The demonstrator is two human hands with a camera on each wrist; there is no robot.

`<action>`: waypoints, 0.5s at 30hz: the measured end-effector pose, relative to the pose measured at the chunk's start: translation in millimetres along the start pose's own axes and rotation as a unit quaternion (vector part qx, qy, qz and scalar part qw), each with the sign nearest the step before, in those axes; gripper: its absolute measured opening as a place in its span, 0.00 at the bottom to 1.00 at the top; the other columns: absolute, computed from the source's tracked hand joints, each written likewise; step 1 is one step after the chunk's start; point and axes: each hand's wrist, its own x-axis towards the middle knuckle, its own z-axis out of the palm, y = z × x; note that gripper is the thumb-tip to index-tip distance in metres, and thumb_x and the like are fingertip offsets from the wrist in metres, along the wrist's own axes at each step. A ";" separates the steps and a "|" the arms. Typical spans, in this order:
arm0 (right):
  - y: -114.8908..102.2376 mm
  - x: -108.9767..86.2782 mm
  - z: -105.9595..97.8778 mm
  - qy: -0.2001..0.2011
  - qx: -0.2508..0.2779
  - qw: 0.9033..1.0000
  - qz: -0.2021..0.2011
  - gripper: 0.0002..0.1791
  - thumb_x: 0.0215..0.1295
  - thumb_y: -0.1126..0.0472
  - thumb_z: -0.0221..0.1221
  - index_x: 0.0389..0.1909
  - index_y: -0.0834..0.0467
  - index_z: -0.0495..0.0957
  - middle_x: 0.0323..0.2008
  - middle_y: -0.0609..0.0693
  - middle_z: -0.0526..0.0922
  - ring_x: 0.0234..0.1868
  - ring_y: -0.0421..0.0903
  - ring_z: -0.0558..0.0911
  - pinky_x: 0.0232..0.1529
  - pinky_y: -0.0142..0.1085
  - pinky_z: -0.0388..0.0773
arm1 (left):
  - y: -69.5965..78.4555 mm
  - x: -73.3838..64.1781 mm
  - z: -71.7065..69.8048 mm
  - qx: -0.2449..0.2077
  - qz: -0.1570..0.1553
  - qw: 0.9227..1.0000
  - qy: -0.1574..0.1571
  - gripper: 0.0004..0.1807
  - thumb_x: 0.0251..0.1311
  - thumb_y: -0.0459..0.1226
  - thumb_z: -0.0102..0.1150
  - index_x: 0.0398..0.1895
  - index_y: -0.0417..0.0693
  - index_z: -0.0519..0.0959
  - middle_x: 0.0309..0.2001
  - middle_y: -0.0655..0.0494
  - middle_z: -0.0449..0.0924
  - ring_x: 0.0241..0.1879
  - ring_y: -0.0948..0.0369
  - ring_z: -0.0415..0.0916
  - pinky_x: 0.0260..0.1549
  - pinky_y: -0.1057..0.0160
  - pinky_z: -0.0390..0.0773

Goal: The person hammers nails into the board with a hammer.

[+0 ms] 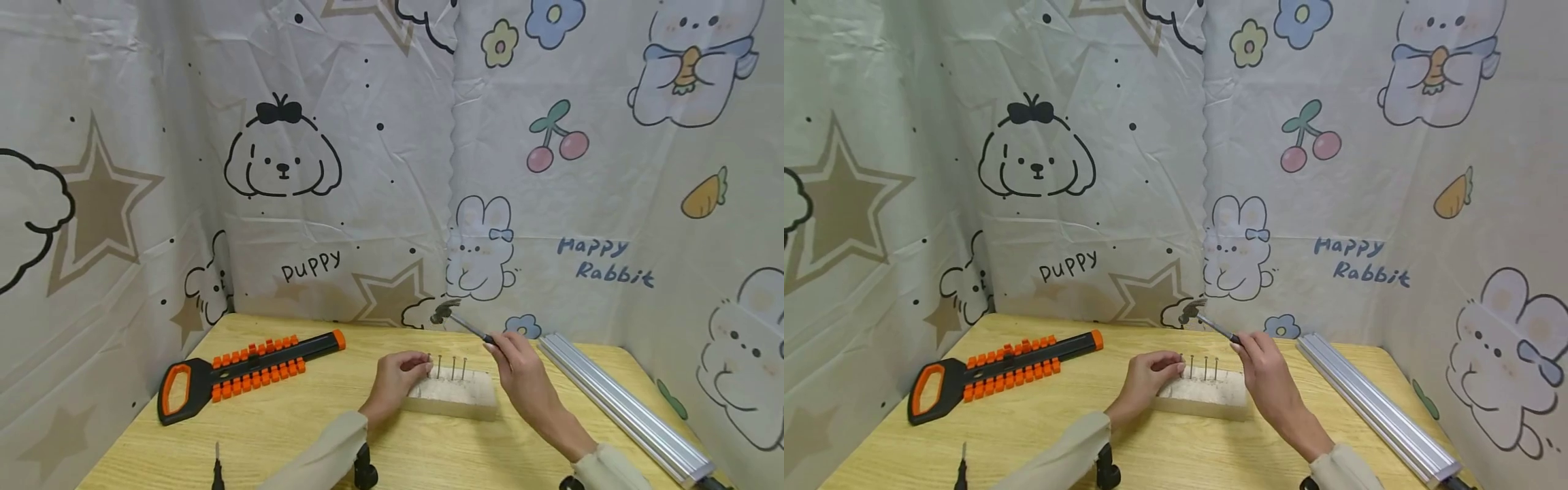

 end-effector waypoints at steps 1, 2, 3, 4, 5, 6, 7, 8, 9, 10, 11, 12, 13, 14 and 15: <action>-0.8 -0.4 0.4 -0.005 -0.001 1.000 -0.003 0.11 0.58 0.78 0.70 0.41 0.67 0.83 0.33 0.51 0.76 0.32 0.41 0.72 0.29 0.30 0.73 | 0.0 0.0 0.0 0.000 0.002 1.000 -0.001 0.11 0.68 0.33 0.69 0.48 0.34 0.88 0.44 0.47 0.91 0.44 0.53 0.88 0.41 0.75 0.82; -2.0 -0.9 1.1 -0.020 -0.007 1.000 -0.007 0.12 0.57 0.78 0.70 0.41 0.66 0.83 0.32 0.50 0.75 0.31 0.40 0.71 0.28 0.30 0.72 | -0.1 0.1 -0.1 0.002 0.004 1.000 -0.001 0.11 0.68 0.33 0.69 0.48 0.34 0.88 0.44 0.47 0.91 0.44 0.53 0.88 0.41 0.75 0.82; -3.1 -1.2 1.7 -0.039 -0.015 0.999 -0.012 0.11 0.57 0.77 0.71 0.40 0.65 0.83 0.31 0.49 0.74 0.31 0.39 0.70 0.27 0.30 0.72 | -0.2 0.3 -0.4 0.002 0.005 1.000 -0.001 0.11 0.68 0.34 0.69 0.48 0.34 0.88 0.44 0.48 0.91 0.44 0.53 0.88 0.41 0.75 0.82; -3.7 -0.9 2.0 -0.059 -0.023 0.998 -0.018 0.10 0.58 0.76 0.71 0.39 0.64 0.82 0.31 0.48 0.73 0.31 0.39 0.69 0.27 0.30 0.71 | -0.2 0.4 -0.8 0.004 0.008 1.000 0.000 0.10 0.68 0.33 0.69 0.47 0.35 0.88 0.43 0.48 0.91 0.44 0.53 0.88 0.41 0.75 0.82; -4.4 -0.1 2.1 -0.076 -0.028 0.996 -0.023 0.10 0.59 0.75 0.71 0.38 0.63 0.82 0.30 0.47 0.73 0.31 0.38 0.68 0.28 0.30 0.71 | -0.2 0.4 -1.2 0.004 0.009 1.000 0.001 0.10 0.68 0.33 0.69 0.47 0.35 0.88 0.43 0.47 0.91 0.43 0.53 0.88 0.41 0.75 0.82; -4.9 0.8 2.0 -0.085 -0.032 0.996 -0.026 0.09 0.60 0.74 0.70 0.37 0.62 0.82 0.30 0.46 0.72 0.31 0.38 0.67 0.28 0.31 0.71 | -0.3 0.4 -1.6 0.003 0.010 1.000 0.001 0.10 0.68 0.33 0.69 0.47 0.35 0.88 0.43 0.47 0.91 0.43 0.53 0.88 0.41 0.75 0.82; -5.2 1.8 1.7 -0.083 -0.031 0.996 -0.026 0.09 0.60 0.74 0.70 0.38 0.62 0.82 0.30 0.46 0.72 0.31 0.38 0.68 0.28 0.31 0.71 | -0.3 0.3 -1.8 0.002 0.011 1.000 0.002 0.10 0.68 0.33 0.69 0.46 0.35 0.88 0.43 0.47 0.91 0.43 0.53 0.88 0.41 0.75 0.82; -5.2 2.7 1.5 -0.071 -0.023 0.997 -0.021 0.09 0.60 0.75 0.70 0.38 0.63 0.82 0.31 0.47 0.73 0.31 0.39 0.69 0.29 0.32 0.73 | -0.5 0.1 -1.9 0.001 0.010 1.000 0.003 0.09 0.68 0.33 0.69 0.46 0.35 0.88 0.43 0.47 0.91 0.43 0.53 0.88 0.40 0.75 0.82; -5.0 3.2 1.2 -0.053 -0.014 0.998 -0.012 0.09 0.61 0.75 0.69 0.39 0.64 0.83 0.31 0.48 0.74 0.31 0.39 0.70 0.29 0.32 0.73 | -0.5 -0.1 -2.0 -0.001 0.008 1.000 0.002 0.09 0.68 0.33 0.69 0.46 0.36 0.88 0.43 0.47 0.91 0.43 0.54 0.88 0.40 0.75 0.82; -5.1 3.6 0.8 -0.036 -0.003 0.999 -0.005 0.09 0.61 0.76 0.69 0.40 0.65 0.83 0.32 0.49 0.75 0.31 0.40 0.71 0.29 0.32 0.73 | -0.7 -0.4 -1.8 -0.002 0.007 1.000 0.001 0.09 0.68 0.33 0.69 0.46 0.36 0.88 0.43 0.47 0.91 0.43 0.54 0.88 0.40 0.75 0.82; -5.5 2.9 0.7 -0.024 0.010 1.000 0.001 0.08 0.61 0.76 0.68 0.40 0.66 0.83 0.32 0.49 0.75 0.32 0.40 0.72 0.29 0.32 0.74 | -0.6 -0.7 -1.6 -0.004 0.006 1.000 0.000 0.09 0.67 0.33 0.69 0.47 0.36 0.88 0.43 0.47 0.91 0.43 0.55 0.88 0.41 0.74 0.83; -5.9 1.6 0.7 -0.022 0.019 1.000 0.007 0.08 0.62 0.77 0.68 0.40 0.65 0.83 0.32 0.49 0.76 0.32 0.40 0.73 0.29 0.32 0.75 | -0.7 -0.8 -1.2 -0.004 0.005 1.000 -0.001 0.09 0.68 0.33 0.69 0.47 0.36 0.88 0.43 0.48 0.91 0.43 0.56 0.88 0.41 0.74 0.83; -6.6 -0.1 1.1 -0.031 0.022 0.999 0.010 0.08 0.63 0.76 0.68 0.40 0.65 0.83 0.32 0.48 0.75 0.32 0.39 0.72 0.29 0.31 0.74 | -0.9 -0.8 -0.6 -0.004 0.008 1.000 -0.001 0.09 0.67 0.32 0.69 0.46 0.36 0.88 0.43 0.47 0.91 0.42 0.56 0.88 0.41 0.74 0.83; -7.1 -2.2 1.6 -0.047 0.022 0.999 0.013 0.06 0.64 0.75 0.67 0.39 0.63 0.83 0.31 0.47 0.74 0.31 0.37 0.70 0.28 0.30 0.73 | -0.9 -0.8 -0.1 -0.003 0.009 1.000 -0.001 0.09 0.67 0.32 0.69 0.46 0.36 0.88 0.43 0.47 0.91 0.42 0.56 0.88 0.41 0.74 0.83; -7.6 -4.1 2.2 -0.062 0.016 0.998 0.014 0.06 0.65 0.74 0.67 0.38 0.62 0.83 0.31 0.46 0.74 0.31 0.36 0.69 0.27 0.30 0.72 | -1.0 -0.7 0.3 -0.003 0.010 1.000 0.000 0.09 0.67 0.32 0.69 0.46 0.35 0.88 0.43 0.47 0.91 0.42 0.56 0.88 0.41 0.74 0.83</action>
